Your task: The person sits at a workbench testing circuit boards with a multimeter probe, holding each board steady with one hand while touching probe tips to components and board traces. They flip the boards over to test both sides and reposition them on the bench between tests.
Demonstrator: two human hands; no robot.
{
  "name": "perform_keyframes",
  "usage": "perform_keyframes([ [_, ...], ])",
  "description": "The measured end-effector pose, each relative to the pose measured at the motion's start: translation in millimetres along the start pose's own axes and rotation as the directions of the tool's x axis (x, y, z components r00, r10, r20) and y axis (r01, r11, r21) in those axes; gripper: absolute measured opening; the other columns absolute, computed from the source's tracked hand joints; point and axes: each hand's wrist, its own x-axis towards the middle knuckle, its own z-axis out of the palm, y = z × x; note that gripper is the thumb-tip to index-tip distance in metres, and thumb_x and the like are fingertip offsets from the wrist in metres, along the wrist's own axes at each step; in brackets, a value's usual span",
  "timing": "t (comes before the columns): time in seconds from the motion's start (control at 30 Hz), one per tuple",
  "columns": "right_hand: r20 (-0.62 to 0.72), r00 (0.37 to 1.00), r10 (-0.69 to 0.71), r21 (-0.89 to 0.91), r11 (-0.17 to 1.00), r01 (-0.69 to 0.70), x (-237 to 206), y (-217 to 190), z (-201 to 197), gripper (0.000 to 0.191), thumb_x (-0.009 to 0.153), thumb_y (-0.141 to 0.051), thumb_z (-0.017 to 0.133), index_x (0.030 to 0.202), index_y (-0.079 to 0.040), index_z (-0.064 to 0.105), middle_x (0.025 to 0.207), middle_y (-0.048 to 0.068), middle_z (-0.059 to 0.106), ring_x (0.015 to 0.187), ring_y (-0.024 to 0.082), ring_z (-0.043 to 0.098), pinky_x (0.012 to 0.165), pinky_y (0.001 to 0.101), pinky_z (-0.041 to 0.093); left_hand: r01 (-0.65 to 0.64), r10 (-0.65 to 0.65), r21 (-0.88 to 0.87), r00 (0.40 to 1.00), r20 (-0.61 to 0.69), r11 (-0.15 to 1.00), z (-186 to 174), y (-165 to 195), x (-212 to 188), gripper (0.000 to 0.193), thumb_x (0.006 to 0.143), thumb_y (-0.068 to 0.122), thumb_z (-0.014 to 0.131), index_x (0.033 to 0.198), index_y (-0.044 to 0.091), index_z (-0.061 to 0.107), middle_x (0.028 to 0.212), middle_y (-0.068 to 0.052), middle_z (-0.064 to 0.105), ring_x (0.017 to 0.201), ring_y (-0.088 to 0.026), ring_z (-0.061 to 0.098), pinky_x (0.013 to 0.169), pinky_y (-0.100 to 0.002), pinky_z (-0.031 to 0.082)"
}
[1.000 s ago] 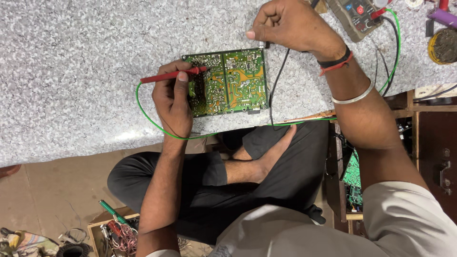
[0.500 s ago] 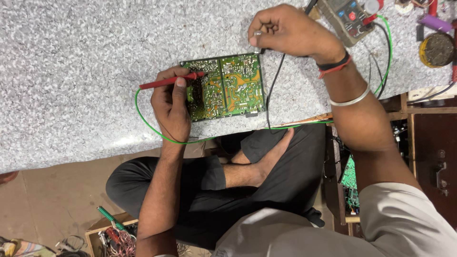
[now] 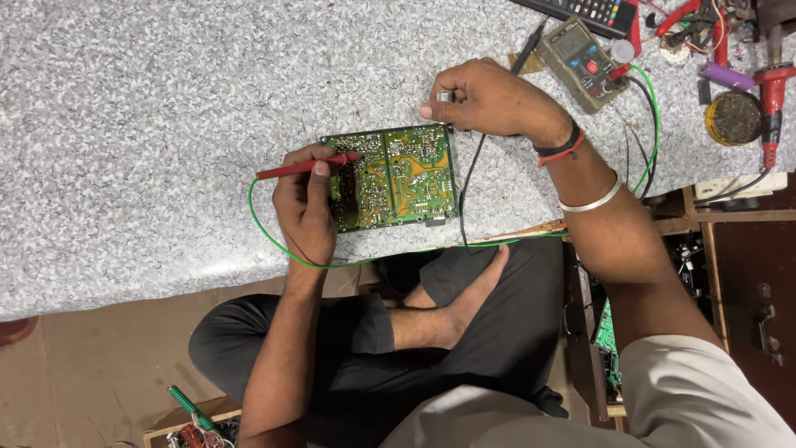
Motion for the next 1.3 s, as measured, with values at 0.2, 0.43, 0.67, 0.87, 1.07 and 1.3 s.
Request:
perform_keyframes([
  [0.2, -0.07, 0.983, -0.17, -0.07, 0.984, 0.165, -0.8, 0.1, 1.7, 0.031, 0.099, -0.036, 0.074, 0.099, -0.006, 0.075, 0.064, 0.006, 0.063, 0.059, 0.012, 0.058, 0.055, 0.0309, 0.045, 0.008, -0.008, -0.007, 1.0, 0.001, 1.0, 0.3, 0.4, -0.7, 0.019, 0.111, 0.014, 0.055, 0.12, -0.001, 0.064, 0.109, -0.004, 0.066, 0.094, -0.008, 0.054, 0.085, -0.024, 0.045],
  [0.43, -0.083, 0.984, -0.16, -0.031, 0.987, 0.158, -0.7, 2.1, 4.5, 0.029, 0.101, -0.033, 0.072, 0.103, -0.005, 0.074, 0.068, 0.005, 0.067, 0.06, 0.011, 0.06, 0.054, 0.0303, 0.046, 0.033, -0.033, 0.027, 0.999, -0.003, 0.999, 0.1, 4.7, -1.9, 0.023, 0.11, 0.017, 0.055, 0.12, -0.001, 0.065, 0.101, -0.001, 0.064, 0.082, -0.006, 0.046, 0.074, -0.023, 0.04],
  [0.67, -0.069, 0.989, -0.134, -0.019, 0.991, 0.133, -0.9, -1.2, 3.5, 0.028, 0.1, -0.033, 0.072, 0.103, -0.005, 0.075, 0.07, 0.006, 0.07, 0.062, 0.011, 0.066, 0.057, 0.0291, 0.049, 0.023, -0.023, 0.03, 1.0, -0.001, 0.999, 0.6, 5.0, -2.0, 0.024, 0.11, 0.018, 0.055, 0.121, -0.001, 0.065, 0.099, -0.001, 0.063, 0.082, -0.006, 0.046, 0.074, -0.023, 0.04],
  [0.87, -0.073, 0.989, -0.132, -0.018, 0.991, 0.131, -1.1, -2.6, 4.1, 0.028, 0.099, -0.033, 0.073, 0.104, -0.005, 0.075, 0.069, 0.006, 0.07, 0.061, 0.012, 0.066, 0.056, 0.0298, 0.049, 0.02, -0.02, 0.04, 1.0, -0.008, 0.999, 0.2, 2.2, -2.1, 0.023, 0.111, 0.017, 0.056, 0.121, -0.001, 0.065, 0.1, -0.002, 0.063, 0.083, -0.007, 0.047, 0.076, -0.024, 0.04],
  [1.07, -0.077, 0.984, -0.158, -0.013, 0.987, 0.157, -1.4, -1.6, 3.9, 0.029, 0.099, -0.034, 0.072, 0.103, -0.005, 0.075, 0.068, 0.006, 0.07, 0.061, 0.011, 0.066, 0.056, 0.0297, 0.049, -0.018, 0.018, -0.009, 1.0, 0.011, 1.0, 0.6, 0.9, -2.4, 0.018, 0.111, 0.011, 0.054, 0.122, -0.001, 0.062, 0.113, -0.005, 0.066, 0.103, -0.01, 0.059, 0.093, -0.026, 0.048],
  [1.3, -0.074, 0.986, -0.147, -0.024, 0.989, 0.146, -0.6, 0.4, 5.5, 0.03, 0.099, -0.035, 0.072, 0.104, -0.006, 0.075, 0.067, 0.006, 0.069, 0.06, 0.012, 0.065, 0.054, 0.0304, 0.049, 0.012, -0.012, 0.026, 1.0, 0.005, 1.0, 0.1, 1.7, -2.8, 0.019, 0.111, 0.011, 0.054, 0.122, 0.0, 0.064, 0.104, -0.003, 0.064, 0.087, -0.007, 0.05, 0.078, -0.024, 0.042],
])
